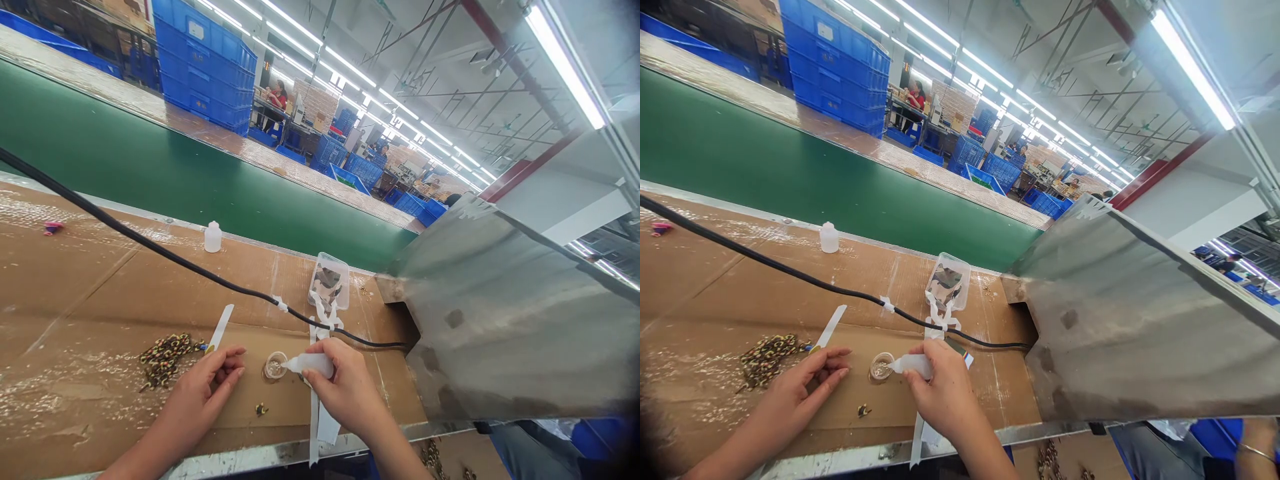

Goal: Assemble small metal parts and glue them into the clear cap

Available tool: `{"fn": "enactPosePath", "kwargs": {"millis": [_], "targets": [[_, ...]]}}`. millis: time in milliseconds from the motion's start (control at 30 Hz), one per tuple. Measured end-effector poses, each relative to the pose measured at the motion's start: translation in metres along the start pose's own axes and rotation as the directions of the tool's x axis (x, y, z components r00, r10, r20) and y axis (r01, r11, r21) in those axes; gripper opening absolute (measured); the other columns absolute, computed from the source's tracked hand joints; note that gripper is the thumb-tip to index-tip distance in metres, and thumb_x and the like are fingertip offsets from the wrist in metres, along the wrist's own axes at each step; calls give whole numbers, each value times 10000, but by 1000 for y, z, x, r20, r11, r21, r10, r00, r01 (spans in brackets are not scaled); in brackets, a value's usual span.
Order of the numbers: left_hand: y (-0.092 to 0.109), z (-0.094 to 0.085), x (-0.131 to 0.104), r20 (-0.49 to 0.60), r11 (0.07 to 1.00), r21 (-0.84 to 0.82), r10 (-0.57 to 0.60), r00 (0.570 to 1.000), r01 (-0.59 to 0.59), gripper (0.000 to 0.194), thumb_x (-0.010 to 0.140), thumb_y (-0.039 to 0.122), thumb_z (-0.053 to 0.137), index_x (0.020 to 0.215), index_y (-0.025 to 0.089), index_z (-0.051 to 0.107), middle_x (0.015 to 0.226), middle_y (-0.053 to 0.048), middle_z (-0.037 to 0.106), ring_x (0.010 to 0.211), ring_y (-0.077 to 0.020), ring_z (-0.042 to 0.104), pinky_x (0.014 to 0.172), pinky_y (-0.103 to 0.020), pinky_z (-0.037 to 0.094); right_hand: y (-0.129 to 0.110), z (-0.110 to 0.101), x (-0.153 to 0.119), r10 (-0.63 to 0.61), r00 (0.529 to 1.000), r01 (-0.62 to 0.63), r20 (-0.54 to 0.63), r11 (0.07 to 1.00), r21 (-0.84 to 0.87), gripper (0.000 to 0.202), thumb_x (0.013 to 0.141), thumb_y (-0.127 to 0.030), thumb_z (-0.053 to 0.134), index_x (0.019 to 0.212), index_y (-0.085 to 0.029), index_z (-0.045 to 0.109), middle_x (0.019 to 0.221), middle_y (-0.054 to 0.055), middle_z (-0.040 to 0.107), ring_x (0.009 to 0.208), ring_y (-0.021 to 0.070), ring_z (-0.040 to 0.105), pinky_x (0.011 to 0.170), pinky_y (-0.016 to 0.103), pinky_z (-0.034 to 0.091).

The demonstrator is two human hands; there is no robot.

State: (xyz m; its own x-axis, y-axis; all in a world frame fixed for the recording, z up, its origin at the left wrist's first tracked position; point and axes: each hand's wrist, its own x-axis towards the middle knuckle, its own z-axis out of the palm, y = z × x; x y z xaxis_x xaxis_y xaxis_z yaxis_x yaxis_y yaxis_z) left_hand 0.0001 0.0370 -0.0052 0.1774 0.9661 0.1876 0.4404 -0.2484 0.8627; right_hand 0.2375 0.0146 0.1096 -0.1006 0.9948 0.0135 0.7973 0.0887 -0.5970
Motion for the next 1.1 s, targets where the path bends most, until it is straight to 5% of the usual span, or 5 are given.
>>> {"fn": "enactPosePath", "kwargs": {"millis": [1100], "targets": [[3, 0, 1, -16, 1000, -2, -1, 1000, 1, 341, 855, 451, 544, 1057, 192, 638, 878, -77, 744, 774, -234, 706, 679, -315, 573, 4, 2, -1, 10, 999, -9, -43, 1000, 28, 208, 724, -133, 679, 916, -213, 678, 868, 7, 685, 750, 165, 617, 629, 238, 410]]}}
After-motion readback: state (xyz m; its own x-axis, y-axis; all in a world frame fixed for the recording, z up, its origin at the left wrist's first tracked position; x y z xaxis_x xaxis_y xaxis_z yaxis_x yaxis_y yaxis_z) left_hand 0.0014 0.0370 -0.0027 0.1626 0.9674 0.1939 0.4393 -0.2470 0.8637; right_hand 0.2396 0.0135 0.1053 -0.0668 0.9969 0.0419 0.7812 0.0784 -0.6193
